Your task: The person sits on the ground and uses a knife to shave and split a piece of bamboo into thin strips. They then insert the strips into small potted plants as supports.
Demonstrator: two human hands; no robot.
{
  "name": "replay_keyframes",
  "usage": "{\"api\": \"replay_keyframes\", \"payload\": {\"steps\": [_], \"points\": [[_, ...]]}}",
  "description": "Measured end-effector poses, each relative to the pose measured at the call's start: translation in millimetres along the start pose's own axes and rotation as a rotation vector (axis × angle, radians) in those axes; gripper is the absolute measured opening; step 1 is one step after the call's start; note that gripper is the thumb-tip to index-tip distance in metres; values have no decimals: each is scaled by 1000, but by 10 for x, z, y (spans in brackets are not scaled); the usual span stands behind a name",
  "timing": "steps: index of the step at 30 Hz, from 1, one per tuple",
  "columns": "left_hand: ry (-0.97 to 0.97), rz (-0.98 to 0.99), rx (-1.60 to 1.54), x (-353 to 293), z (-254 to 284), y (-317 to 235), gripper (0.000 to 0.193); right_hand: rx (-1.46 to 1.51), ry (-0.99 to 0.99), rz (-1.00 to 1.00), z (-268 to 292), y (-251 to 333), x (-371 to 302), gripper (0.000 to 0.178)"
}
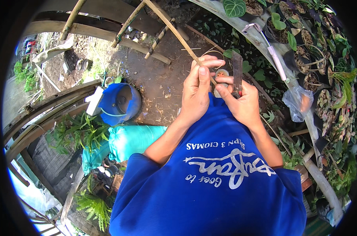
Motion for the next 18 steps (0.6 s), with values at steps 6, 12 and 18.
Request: {"api": "replay_keyframes", "payload": {"steps": [6,12,18], "points": [[-52,-5,-9,75,55,-82,45,-171,13,56,166,27,95,14],[-148,-186,120,279,505,-478,26,-285,84,204,368,60,182,13],[-195,-281,230,373,450,-502,10,-471,-189,263,353,145,185,27]]}}
Point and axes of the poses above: each hand's wrist, its own x-axis towards the middle knuckle, its own z-axis out of the back of the hand, y = z × x, the point moved 2 cm from there along x, towards the middle knuckle, and after that the axes turned 5 degrees about -x, right-handed, at the moved point
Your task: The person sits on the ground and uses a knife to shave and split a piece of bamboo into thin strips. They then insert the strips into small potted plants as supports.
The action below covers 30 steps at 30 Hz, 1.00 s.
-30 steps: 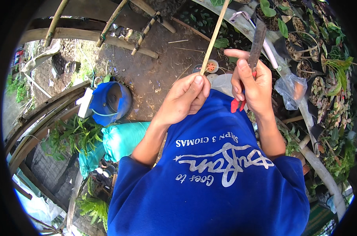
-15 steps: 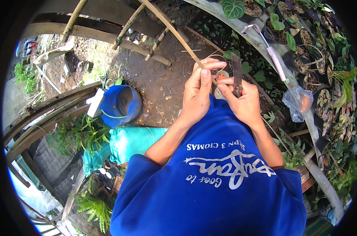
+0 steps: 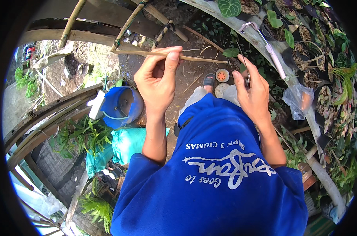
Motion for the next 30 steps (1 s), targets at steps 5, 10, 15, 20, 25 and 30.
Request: {"api": "replay_keyframes", "payload": {"steps": [5,10,15,20,25,30], "points": [[25,-208,274,-102,-180,-89,11,215,26,197,-190,300,-195,25],[42,-374,276,-199,-240,-142,16,126,104,47,-443,138,-49,18],[15,-372,252,-227,-232,-105,13,82,150,91,-494,82,-60,16],[-24,-368,253,-270,-163,-141,10,-99,101,61,-532,18,29,15],[-57,-372,248,-272,-123,-117,9,-38,127,125,-590,-59,-80,14],[-156,-412,140,-334,-40,-212,7,-248,236,-144,-863,-759,62,24]]}}
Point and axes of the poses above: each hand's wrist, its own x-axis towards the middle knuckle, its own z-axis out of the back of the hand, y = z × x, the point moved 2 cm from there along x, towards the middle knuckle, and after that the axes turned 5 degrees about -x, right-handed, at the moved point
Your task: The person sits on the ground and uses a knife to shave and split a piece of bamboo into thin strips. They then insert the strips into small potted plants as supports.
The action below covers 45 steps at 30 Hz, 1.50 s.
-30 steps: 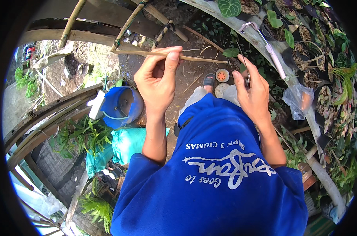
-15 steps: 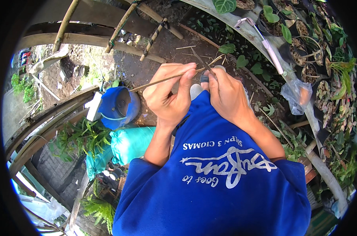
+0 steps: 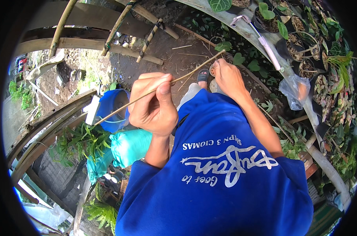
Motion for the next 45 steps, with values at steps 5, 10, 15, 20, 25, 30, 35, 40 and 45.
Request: {"api": "replay_keyframes", "payload": {"steps": [5,10,15,20,25,30,35,40,45], "points": [[-18,153,-2,33,52,153,10,5,29,-220,-169,-575,-13,35],[-50,533,-173,-103,-60,433,13,539,-455,-325,284,-394,-273,26],[200,624,-20,-128,-436,437,16,395,-462,193,898,-239,-515,36],[409,527,-149,-38,-1052,212,19,605,-134,238,1151,-347,-786,19],[450,276,-278,-46,-1756,20,45,621,-349,113,1451,-652,-1090,11],[524,-350,92,149,-2297,-107,61,561,-426,-47,1859,-1128,-1474,11],[705,-508,92,-14,-3029,-263,51,526,-408,-208,2317,-1651,-1845,10],[926,-541,41,-340,-3856,-397,39,544,-563,-218,2641,-2105,-2048,12],[967,-317,-121,-707,-4547,-384,40,394,-682,-153,2859,-2514,-2021,21]]}}
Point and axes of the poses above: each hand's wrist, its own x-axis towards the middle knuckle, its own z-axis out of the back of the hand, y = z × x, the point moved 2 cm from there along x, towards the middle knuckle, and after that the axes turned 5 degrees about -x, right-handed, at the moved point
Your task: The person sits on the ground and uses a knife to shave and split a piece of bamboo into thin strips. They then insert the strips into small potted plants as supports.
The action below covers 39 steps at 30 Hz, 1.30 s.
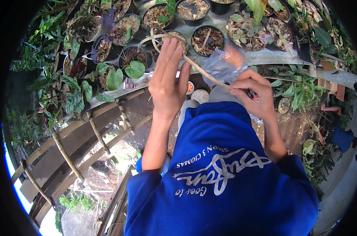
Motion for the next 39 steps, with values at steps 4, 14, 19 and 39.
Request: {"api": "replay_keyframes", "payload": {"steps": [4,14,19,39], "points": [[-7,103,11,88,-391,40,35,-21,33,72,113,-243,239,25],[28,257,55,122,-875,179,32,-217,26,72,358,-560,459,37],[-34,294,68,86,-1055,387,30,-213,19,135,232,-696,580,32],[-38,474,81,-64,-1458,809,24,-264,189,91,193,-1038,802,23]]}}
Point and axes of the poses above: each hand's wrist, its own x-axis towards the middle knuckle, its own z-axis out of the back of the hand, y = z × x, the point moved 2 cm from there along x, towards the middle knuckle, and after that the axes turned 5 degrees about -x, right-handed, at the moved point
